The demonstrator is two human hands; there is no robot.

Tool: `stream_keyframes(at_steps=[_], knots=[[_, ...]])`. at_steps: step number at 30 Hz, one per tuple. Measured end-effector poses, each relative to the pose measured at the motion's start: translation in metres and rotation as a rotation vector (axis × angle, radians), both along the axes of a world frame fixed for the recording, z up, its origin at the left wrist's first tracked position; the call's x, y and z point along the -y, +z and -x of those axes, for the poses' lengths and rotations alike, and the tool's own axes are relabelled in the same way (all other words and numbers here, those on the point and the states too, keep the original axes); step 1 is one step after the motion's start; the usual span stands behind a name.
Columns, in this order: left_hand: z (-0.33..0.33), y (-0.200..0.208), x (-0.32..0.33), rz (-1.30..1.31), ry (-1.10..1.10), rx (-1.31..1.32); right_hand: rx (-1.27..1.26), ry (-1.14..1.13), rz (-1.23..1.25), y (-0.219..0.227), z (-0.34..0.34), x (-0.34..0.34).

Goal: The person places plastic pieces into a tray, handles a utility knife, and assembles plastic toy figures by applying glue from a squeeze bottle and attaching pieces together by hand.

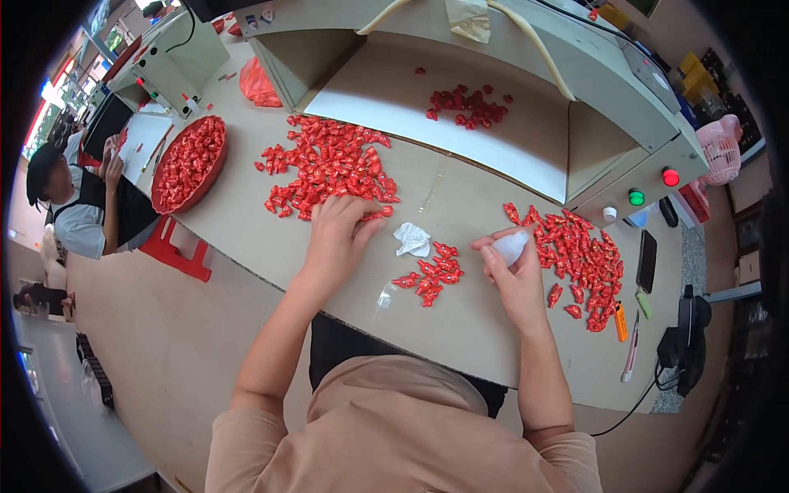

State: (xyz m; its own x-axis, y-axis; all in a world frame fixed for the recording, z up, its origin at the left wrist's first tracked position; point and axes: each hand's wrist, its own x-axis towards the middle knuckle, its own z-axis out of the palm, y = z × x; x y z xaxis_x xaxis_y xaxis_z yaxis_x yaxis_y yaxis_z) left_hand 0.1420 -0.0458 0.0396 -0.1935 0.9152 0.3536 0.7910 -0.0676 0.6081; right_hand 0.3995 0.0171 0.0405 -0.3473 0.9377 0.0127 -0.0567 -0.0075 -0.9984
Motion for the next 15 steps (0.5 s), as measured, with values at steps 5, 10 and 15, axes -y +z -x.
stream_keyframes(at_steps=[5, 10, 15], knots=[[-0.037, -0.003, 0.033, 0.224, -0.246, 1.329, 0.003, 0.106, -0.063, 0.005, -0.009, 0.004], [-0.065, -0.026, 0.049, 0.23, -0.283, 1.82, -0.146, 0.081, -0.026, 0.006, -0.004, 0.013], [-0.061, -0.043, 0.055, 0.178, -0.257, 1.765, -0.095, 0.055, -0.158, 0.008, 0.004, 0.019]])
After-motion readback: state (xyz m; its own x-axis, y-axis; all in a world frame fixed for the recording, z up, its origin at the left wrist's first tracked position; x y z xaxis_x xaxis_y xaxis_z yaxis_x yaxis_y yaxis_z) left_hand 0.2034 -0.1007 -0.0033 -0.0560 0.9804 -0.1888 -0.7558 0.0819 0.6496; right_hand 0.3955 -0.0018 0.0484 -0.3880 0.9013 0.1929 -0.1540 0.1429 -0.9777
